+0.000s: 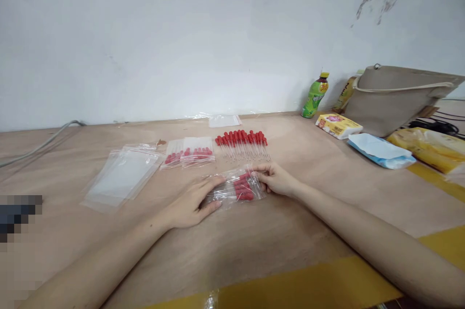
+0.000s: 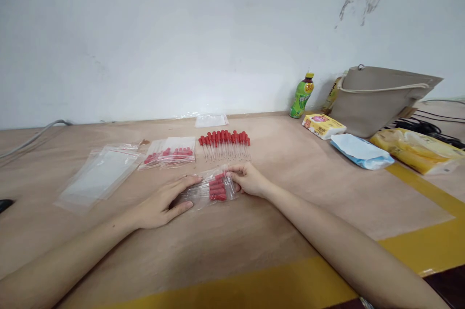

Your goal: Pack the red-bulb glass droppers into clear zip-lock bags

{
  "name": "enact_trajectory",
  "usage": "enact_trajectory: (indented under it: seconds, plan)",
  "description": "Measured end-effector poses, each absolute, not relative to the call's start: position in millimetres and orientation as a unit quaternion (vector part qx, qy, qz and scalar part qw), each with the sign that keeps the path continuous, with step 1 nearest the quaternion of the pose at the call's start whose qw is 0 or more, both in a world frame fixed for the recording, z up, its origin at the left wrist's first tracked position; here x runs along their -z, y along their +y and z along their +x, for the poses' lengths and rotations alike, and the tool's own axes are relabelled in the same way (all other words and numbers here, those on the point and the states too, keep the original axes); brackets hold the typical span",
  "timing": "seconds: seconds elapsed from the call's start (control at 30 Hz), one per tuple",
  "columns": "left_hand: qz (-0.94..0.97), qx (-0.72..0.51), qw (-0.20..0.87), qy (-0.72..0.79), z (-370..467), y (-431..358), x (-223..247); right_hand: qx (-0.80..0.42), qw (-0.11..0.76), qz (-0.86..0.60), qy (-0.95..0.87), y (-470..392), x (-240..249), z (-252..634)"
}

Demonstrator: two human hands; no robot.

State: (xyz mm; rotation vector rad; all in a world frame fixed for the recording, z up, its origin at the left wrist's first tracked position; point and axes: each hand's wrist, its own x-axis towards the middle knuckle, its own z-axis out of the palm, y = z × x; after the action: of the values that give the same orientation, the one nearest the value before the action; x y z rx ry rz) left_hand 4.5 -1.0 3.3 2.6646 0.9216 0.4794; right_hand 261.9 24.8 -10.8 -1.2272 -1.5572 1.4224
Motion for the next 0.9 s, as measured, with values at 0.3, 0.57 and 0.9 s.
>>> enact_trajectory:
  seconds: [0.3, 0.57, 0.9]
  plan:
    - [0.923, -0.164, 0.137, 0.319, 4.1, 0.7, -0.7, -0.406, 0.464, -0.484, -0.622, 28.7, 25.1, 245.1]
    - [0.924, -0.169, 0.135, 0.315, 3.0, 0.1, -1.1, -0.51, 0.402, -0.493, -0.579, 30.9, 12.7, 257.9]
    - [0.928, -0.159, 0.143, 0.304, 2.4, 2.3, -2.4, -0.595, 0.34, -0.455, -0.569, 23.0, 9.3, 259.6]
